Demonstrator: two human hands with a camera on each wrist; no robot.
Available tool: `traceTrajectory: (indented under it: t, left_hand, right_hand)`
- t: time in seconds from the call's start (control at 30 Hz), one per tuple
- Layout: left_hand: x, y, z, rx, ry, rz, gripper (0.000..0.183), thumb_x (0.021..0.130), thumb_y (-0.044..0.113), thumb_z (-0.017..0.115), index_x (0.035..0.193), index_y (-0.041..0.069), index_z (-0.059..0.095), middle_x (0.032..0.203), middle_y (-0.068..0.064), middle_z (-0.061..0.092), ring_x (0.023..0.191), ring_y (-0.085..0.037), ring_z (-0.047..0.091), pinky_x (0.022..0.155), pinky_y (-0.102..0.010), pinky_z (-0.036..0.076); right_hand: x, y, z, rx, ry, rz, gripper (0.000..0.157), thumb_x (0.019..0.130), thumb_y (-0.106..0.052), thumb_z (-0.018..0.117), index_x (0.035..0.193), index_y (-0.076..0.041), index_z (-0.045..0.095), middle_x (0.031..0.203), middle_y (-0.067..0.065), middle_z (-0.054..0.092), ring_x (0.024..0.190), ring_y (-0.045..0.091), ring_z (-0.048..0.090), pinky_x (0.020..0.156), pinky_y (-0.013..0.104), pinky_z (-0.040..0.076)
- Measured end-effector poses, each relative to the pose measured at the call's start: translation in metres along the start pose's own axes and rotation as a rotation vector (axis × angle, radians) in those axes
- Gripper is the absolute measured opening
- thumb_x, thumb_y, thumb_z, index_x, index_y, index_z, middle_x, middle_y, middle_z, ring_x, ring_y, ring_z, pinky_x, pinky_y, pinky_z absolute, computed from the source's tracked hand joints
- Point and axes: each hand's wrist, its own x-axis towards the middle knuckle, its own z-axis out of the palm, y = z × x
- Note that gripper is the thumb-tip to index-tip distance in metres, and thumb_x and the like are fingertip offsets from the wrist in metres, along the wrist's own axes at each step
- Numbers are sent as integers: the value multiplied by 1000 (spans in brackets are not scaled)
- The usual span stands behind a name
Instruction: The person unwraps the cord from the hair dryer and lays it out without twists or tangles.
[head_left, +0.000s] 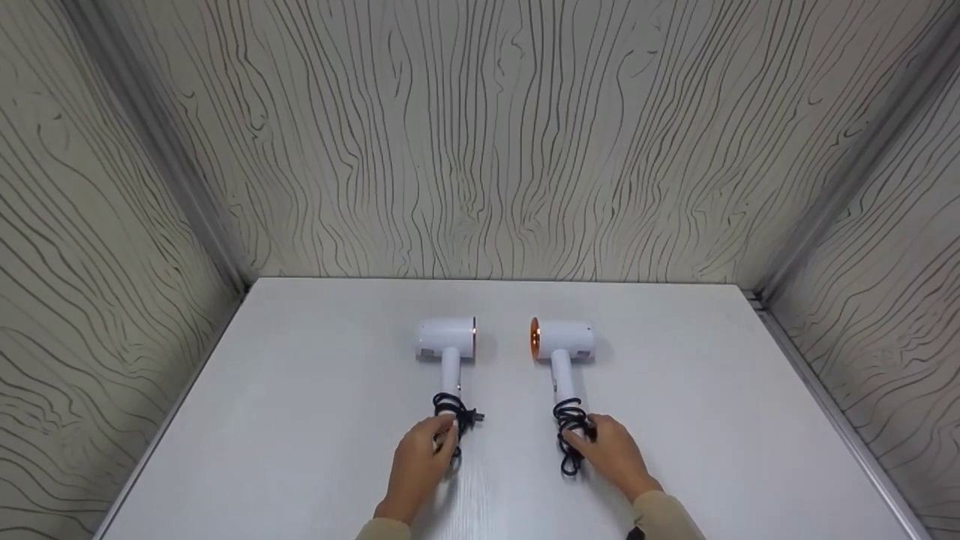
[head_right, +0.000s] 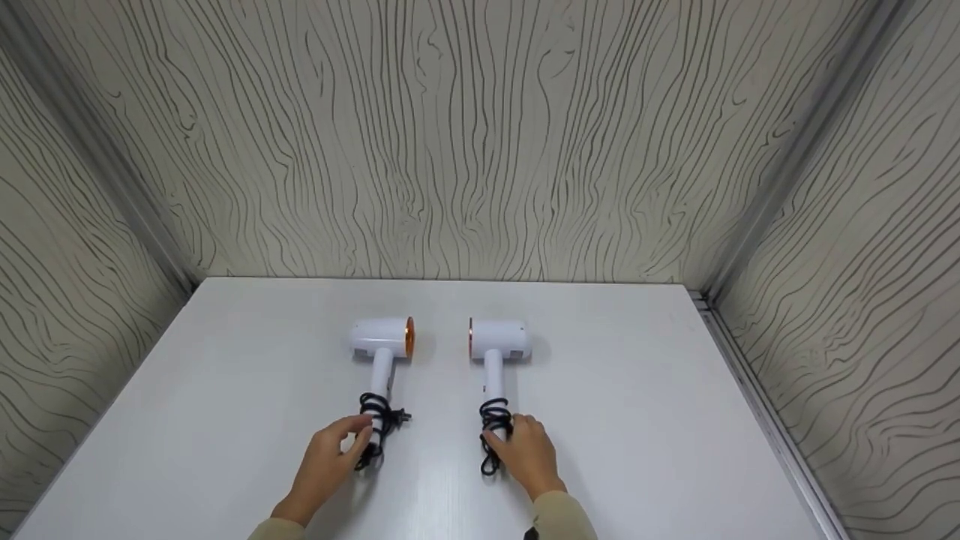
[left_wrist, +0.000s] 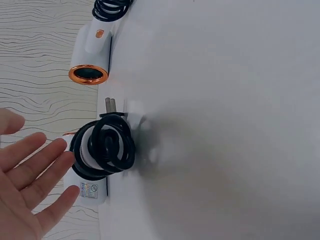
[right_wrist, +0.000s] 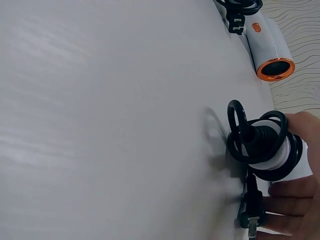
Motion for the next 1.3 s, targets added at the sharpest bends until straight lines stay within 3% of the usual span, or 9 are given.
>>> traceTrajectory:
  t: [0.17, 0.33, 0.6, 0.77, 0.9, 1.3]
  left_hand:
    - [-4, 7, 3, -49, -46, -10, 20, 93, 17, 62, 109, 7, 68, 102, -5, 73, 95, -17, 70, 85, -31, 59]
    - [-5, 11, 8, -44, -35, 52, 18, 92, 14, 62, 106, 6, 69, 94, -4, 74, 84, -14, 69, 75, -26, 59]
    - [-4, 15, 18, -35, -66, 80, 18, 91, 15, 62, 106, 6, 69, 96, -4, 74, 82, -12, 68, 68, -21, 56]
    - [-4, 19, 22, -38, -89, 74, 18, 91, 15, 63, 107, 8, 69, 96, -3, 74, 83, -12, 68, 65, -19, 54]
    - [-5, 21, 24, -42, -106, 88, 18, 91, 15, 63, 107, 7, 69, 95, -3, 74, 83, -13, 68, 65, -18, 54]
    - [-6, 21, 27, -36, -99, 116, 18, 92, 15, 62, 106, 6, 69, 95, -3, 74, 83, -16, 69, 64, -18, 54]
  right_hand:
    - [1, 0, 0, -5, -21, 22, 69, 86, -47, 67, 122, 11, 57, 114, 24, 66, 103, 33, 63, 94, 52, 51]
    - [1, -3, -1, -10, -12, -3, 65, 86, -45, 68, 119, 10, 59, 109, 21, 68, 99, 31, 64, 89, 50, 53]
    - [5, -7, -3, 57, -52, 50, 66, 85, -35, 71, 121, 17, 54, 112, 29, 63, 104, 38, 62, 94, 51, 51]
    - [8, -11, -5, 120, -108, 105, 51, 82, -29, 72, 107, 13, 59, 95, 19, 65, 83, 23, 60, 74, 36, 53]
    - [10, -14, -6, 179, -135, 172, 40, 80, -25, 70, 97, 9, 56, 87, 16, 62, 76, 20, 57, 63, 28, 48]
    - [13, -25, -3, 214, -128, 236, 47, 78, -29, 67, 99, 11, 52, 85, 14, 57, 75, 21, 54, 63, 27, 47]
